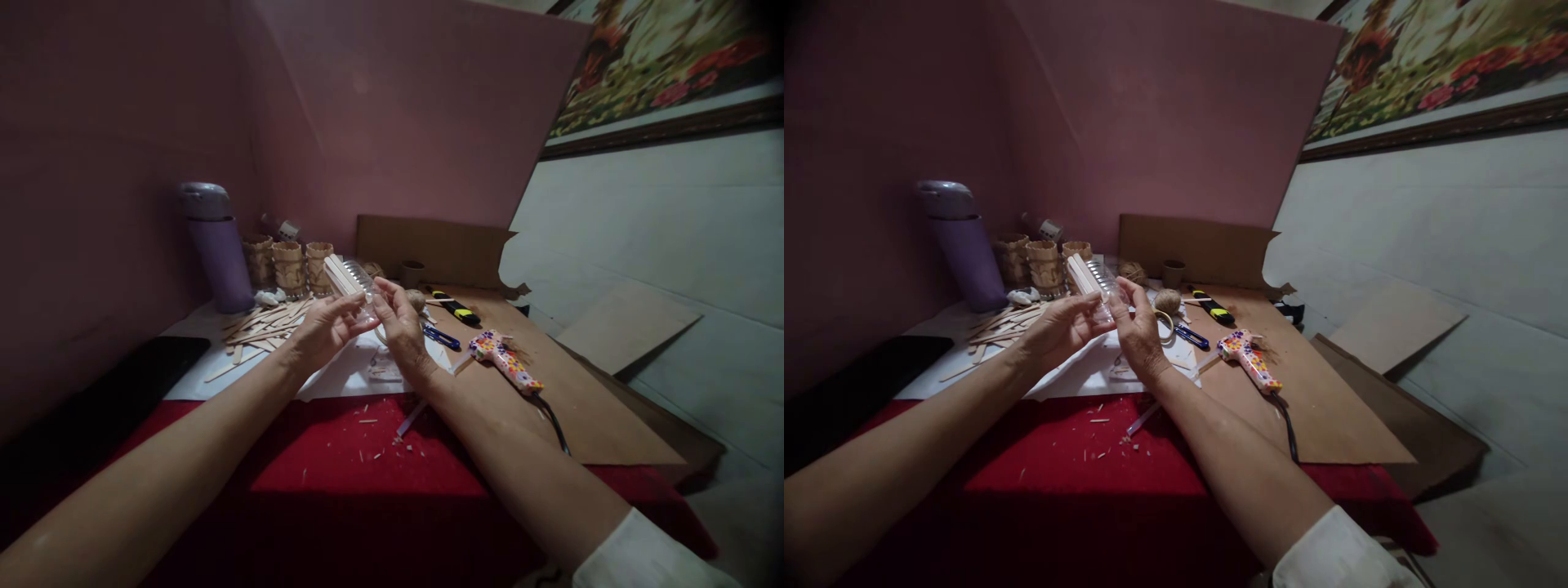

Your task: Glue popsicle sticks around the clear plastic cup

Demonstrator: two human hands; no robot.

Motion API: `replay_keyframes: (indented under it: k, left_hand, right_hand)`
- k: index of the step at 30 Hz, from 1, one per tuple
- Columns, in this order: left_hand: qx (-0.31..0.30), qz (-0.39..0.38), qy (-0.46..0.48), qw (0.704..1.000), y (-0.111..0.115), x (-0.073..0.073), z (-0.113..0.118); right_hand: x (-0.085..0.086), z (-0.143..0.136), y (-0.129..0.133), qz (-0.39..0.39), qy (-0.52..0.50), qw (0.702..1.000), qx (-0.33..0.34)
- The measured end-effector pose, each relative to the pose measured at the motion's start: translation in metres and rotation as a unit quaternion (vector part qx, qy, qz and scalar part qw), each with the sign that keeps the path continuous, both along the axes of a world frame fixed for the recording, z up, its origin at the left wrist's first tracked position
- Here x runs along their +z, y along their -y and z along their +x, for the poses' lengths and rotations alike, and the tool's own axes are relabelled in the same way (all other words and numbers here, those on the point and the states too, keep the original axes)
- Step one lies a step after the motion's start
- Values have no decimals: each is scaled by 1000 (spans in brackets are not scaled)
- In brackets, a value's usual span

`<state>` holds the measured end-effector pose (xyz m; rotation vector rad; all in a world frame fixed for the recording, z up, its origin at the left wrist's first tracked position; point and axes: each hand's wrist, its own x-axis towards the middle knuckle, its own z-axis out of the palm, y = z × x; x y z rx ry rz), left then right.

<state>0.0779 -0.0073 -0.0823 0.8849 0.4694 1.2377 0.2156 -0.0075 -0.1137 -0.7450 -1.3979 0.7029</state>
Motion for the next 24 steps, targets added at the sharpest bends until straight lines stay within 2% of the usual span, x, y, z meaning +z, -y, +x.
replay_keyframes:
  k: [24]
  left_hand:
    - [7, 31, -28, 999, 4, 1, 1]
  right_hand:
    - [3, -1, 3, -16, -58, 998, 1]
